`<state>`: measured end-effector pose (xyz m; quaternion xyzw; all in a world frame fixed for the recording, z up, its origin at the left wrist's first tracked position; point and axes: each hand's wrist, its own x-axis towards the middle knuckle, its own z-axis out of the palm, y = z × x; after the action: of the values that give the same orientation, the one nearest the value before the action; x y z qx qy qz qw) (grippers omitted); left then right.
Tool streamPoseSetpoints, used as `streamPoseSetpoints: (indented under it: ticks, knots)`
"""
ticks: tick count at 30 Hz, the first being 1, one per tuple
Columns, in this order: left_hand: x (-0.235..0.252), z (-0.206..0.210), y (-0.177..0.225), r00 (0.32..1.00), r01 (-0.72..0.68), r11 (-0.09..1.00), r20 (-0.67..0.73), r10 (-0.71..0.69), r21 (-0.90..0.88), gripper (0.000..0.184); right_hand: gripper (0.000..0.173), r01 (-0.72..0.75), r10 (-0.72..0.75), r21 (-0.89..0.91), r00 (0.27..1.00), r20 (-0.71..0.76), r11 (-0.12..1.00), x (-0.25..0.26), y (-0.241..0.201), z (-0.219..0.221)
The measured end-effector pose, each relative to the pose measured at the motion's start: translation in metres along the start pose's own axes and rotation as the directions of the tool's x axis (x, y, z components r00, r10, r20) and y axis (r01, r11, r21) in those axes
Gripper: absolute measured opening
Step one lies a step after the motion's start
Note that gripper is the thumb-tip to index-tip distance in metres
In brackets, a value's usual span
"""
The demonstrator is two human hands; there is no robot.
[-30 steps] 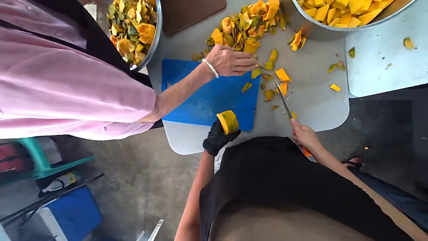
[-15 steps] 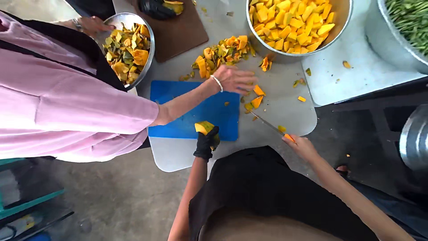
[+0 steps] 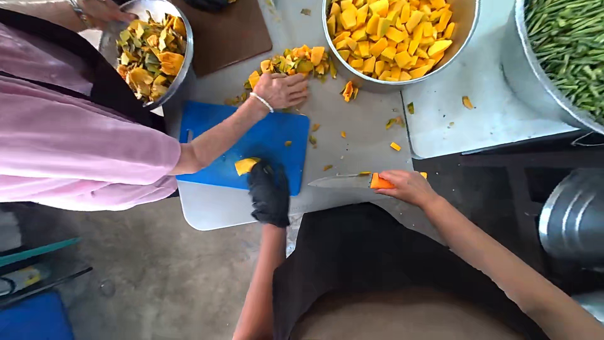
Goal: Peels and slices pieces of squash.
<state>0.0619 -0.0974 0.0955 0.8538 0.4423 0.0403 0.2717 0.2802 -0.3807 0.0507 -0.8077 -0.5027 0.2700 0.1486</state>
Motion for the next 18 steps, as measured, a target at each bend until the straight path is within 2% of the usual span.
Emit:
streamPoseSetpoints:
  ticks: [1,3,4,6,7,8,10,11,13,14,16,17,18]
  knots:
    - [-0.009,0.012,0.031,0.987,-0.154,0.988,0.041,0.155,-0.028,0.050,0.044,0.028,-0.027,-0.019,0.999,0.023,0.999,-0.001,0.006,-0.005]
    - [-0.012,0.054,0.083,0.878,-0.429,0.898,0.190,0.440,-0.096,0.047,0.041,0.114,-0.112,-0.055,0.993,0.038,0.992,0.003,0.018,-0.017]
    - [-0.008,0.078,0.099,0.809,-0.492,0.865,0.315,0.497,-0.100,0.046,0.041,0.146,-0.143,-0.066,0.989,0.041,0.987,0.005,0.023,-0.022]
    - [0.010,0.115,0.119,0.712,-0.500,0.860,0.515,0.478,-0.107,0.037,0.040,0.165,-0.161,-0.095,0.986,0.050,0.982,0.004,0.031,-0.033]
    - [0.022,0.122,0.125,0.711,-0.430,0.897,0.575,0.405,-0.101,0.039,0.040,0.149,-0.143,-0.109,0.988,0.059,0.983,0.001,0.037,-0.038]
    - [0.036,0.127,0.126,0.753,-0.352,0.933,0.571,0.327,-0.070,0.042,0.040,0.124,-0.117,-0.128,0.991,0.060,0.984,-0.005,0.043,-0.043]
    - [0.066,0.135,0.120,0.893,-0.292,0.955,0.372,0.252,0.054,0.045,0.042,0.021,-0.014,-0.129,0.998,0.055,0.991,-0.026,0.057,-0.050]
    - [0.078,0.138,0.117,0.934,-0.272,0.956,0.267,0.236,0.110,0.043,0.044,-0.055,0.061,-0.114,0.997,0.051,0.992,-0.041,0.063,-0.051]
    - [0.070,0.133,0.134,0.963,-0.091,0.983,0.267,0.046,0.159,0.050,0.048,-0.215,0.215,-0.066,0.977,-0.002,0.974,-0.077,0.071,-0.050]
    - [0.056,0.135,0.143,0.978,-0.039,0.988,0.210,0.007,0.148,0.055,0.049,-0.285,0.282,-0.036,0.958,-0.057,0.958,-0.096,0.073,-0.047]
    - [0.032,0.162,0.150,0.997,-0.047,0.993,0.059,0.041,0.108,0.063,0.049,-0.416,0.419,0.049,0.895,-0.151,0.908,-0.132,0.070,-0.040]
    - [0.022,0.182,0.150,0.989,-0.149,0.985,0.027,0.148,0.082,0.060,0.048,-0.473,0.483,0.099,0.855,-0.187,0.876,-0.149,0.067,-0.034]
    - [0.012,0.202,0.149,0.950,-0.309,0.949,0.061,0.305,0.061,0.058,0.048,-0.523,0.544,0.152,0.812,-0.209,0.839,-0.164,0.064,-0.028]
